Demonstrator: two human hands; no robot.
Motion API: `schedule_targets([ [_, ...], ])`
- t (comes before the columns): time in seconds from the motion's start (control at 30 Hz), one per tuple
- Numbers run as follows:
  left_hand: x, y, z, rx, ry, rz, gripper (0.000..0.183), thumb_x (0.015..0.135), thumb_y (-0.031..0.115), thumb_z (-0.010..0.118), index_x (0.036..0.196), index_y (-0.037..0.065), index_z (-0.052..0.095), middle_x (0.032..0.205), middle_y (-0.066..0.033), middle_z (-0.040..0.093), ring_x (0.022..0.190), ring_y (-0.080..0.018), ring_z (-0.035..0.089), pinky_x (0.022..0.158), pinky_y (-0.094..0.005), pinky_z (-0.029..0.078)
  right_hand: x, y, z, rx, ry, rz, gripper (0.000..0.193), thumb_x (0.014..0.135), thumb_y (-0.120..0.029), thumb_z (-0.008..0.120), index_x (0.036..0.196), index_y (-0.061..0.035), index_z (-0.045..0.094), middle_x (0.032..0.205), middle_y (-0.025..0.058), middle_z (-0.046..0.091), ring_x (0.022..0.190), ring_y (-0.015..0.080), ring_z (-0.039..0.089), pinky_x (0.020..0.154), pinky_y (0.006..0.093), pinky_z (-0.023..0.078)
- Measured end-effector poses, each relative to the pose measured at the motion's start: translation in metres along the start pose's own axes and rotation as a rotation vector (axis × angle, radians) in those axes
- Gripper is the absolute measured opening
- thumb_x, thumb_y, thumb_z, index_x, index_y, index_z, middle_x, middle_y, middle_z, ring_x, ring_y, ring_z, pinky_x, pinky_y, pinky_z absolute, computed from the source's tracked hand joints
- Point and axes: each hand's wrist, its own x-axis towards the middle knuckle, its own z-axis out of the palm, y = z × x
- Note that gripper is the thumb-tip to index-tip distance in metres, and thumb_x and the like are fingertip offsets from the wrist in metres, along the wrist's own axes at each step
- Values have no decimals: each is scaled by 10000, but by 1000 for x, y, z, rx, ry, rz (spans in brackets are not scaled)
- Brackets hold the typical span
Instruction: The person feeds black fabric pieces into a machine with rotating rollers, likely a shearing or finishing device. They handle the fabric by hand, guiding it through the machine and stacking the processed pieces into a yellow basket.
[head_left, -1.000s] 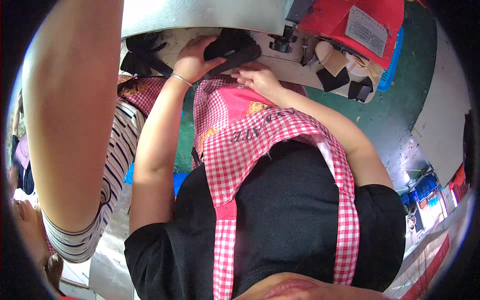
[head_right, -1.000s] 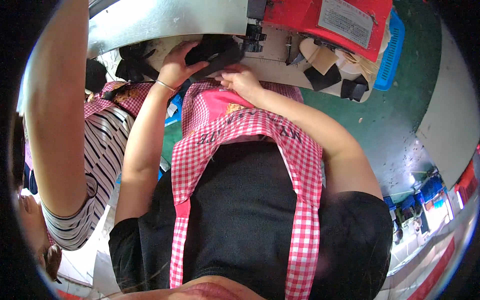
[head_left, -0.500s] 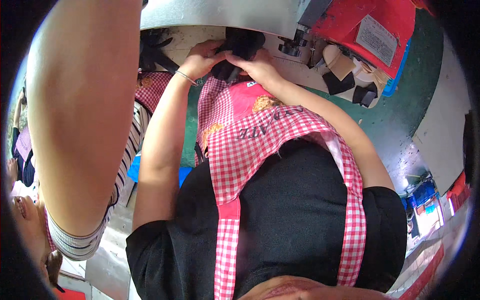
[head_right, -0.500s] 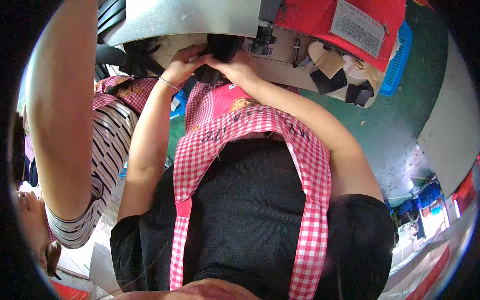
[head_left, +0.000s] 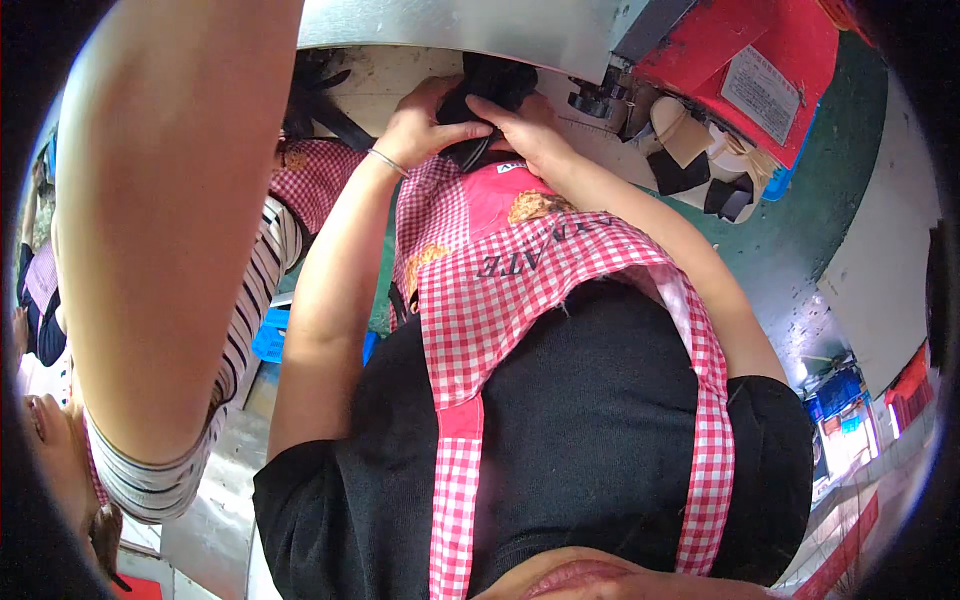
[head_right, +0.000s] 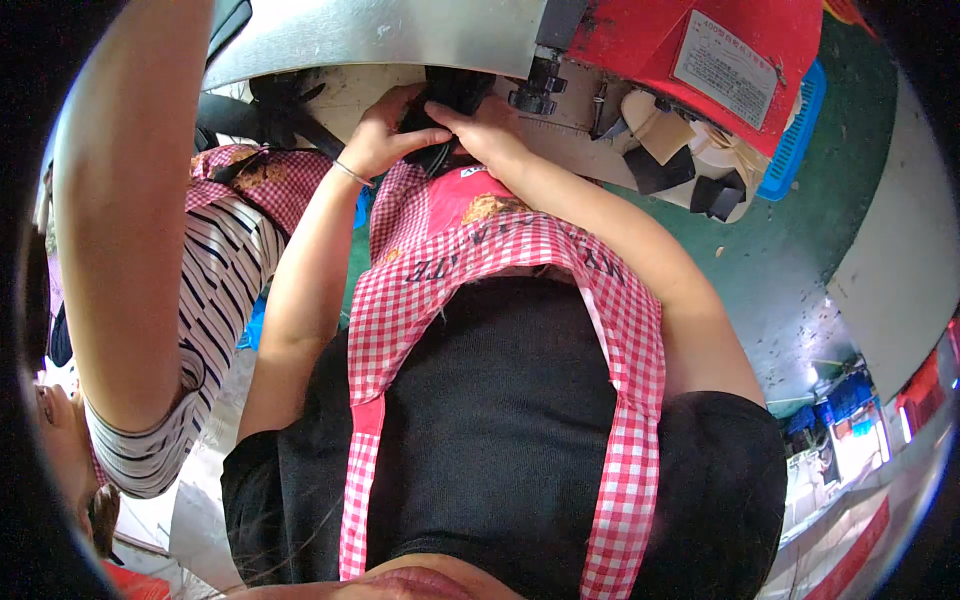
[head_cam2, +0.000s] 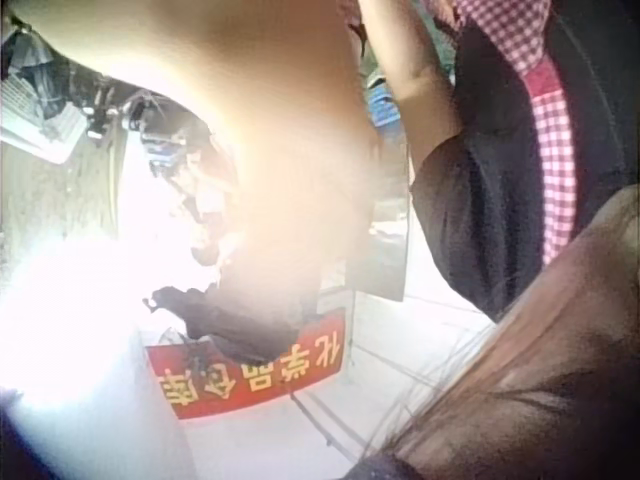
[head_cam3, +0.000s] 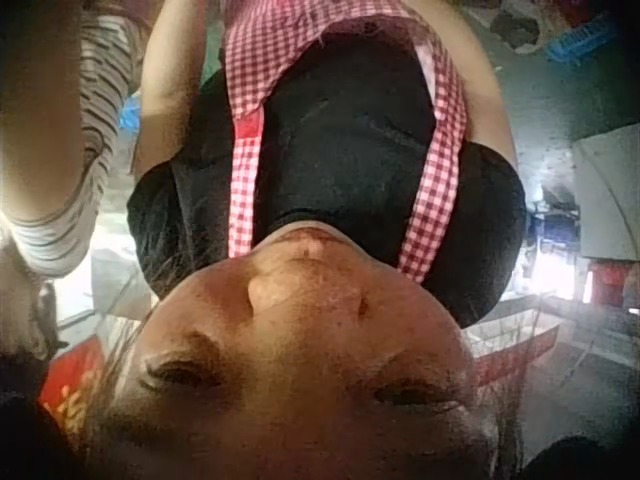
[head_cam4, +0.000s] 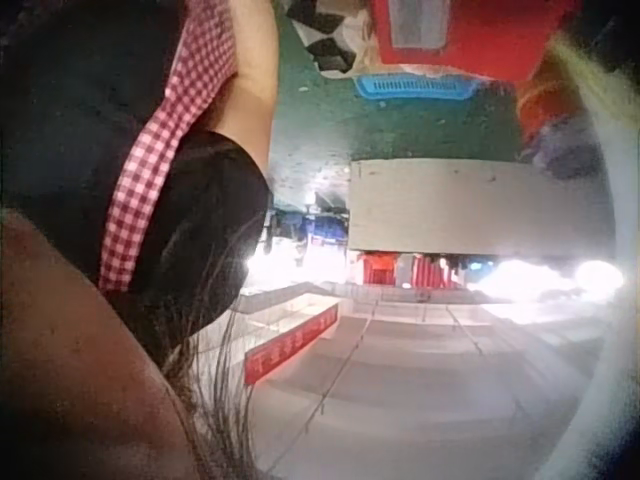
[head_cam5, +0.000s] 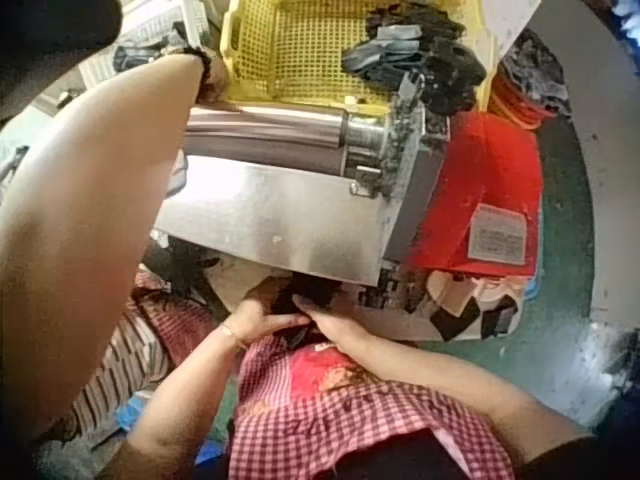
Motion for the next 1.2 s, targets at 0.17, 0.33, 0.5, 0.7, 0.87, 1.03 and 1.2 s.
schedule_targets([
  [0.17, -3, 4, 5, -43, 15, -14, 818, 822, 271, 891, 1448, -75, 494, 1390, -203, 611, 1279, -256, 580, 1106, -367, 454, -13, -1, -11, 128, -89, 1, 516, 880, -336, 818, 1260, -23, 663, 1147, 92, 730, 950, 223, 718, 748, 368, 605],
  [0.33, -4, 2, 9, -306, -25, -85, 779, 852, 227, 869, 1454, -87, 487, 1381, -198, 617, 1256, -233, 593, 1089, -350, 469, -25, -5, -22, 186, -171, 26, 517, 917, -296, 791, 1331, -46, 606, 1229, 91, 697, 1051, 223, 690, 852, 425, 579],
  [0.5, -6, 16, 6, -374, -3, -131, 724, 865, 192, 856, 1432, -93, 509, 1367, -185, 629, 1229, -220, 606, 1070, -335, 484, -13, 18, -35, 255, -212, 51, 519, 936, -290, 777, 1364, -69, 586, 1273, 86, 679, 1091, 221, 674, 914, 456, 557],
  [0.7, -4, 11, 11, -414, -15, -153, 719, 862, 200, 859, 1430, -79, 516, 1350, -178, 640, 1217, -220, 612, 1056, -340, 495, -17, 4, -28, 206, -176, 86, 430, 938, -267, 769, 1307, -90, 638, 1219, 71, 711, 1078, 209, 683, 894, 433, 569],
  [0.87, 1, 5, 11, -179, -13, -78, 731, 843, 204, 873, 1418, -79, 522, 1345, -176, 639, 1216, -233, 617, 1061, -346, 492, -21, -3, -24, 215, -134, 30, 417, 914, -209, 802, 1270, -52, 651, 1179, 79, 727, 994, 198, 724, 789, 372, 623],
  [1.03, 1, 10, 9, -167, -10, -62, 726, 841, 194, 874, 1414, -82, 524, 1353, -185, 632, 1219, -235, 614, 1065, -346, 487, -27, -5, -29, 215, -131, 19, 408, 914, -204, 803, 1268, -67, 654, 1174, 63, 729, 1027, 187, 712, 785, 358, 616],
  [1.2, 4, 13, 6, -357, -69, -122, 712, 861, 183, 857, 1430, -77, 517, 1349, -179, 635, 1217, -223, 608, 1059, -335, 486, -20, 9, -35, 196, -142, 4, 399, 954, -217, 745, 1296, -44, 634, 1198, 110, 714, 1017, 223, 713, 770, 379, 622],
])
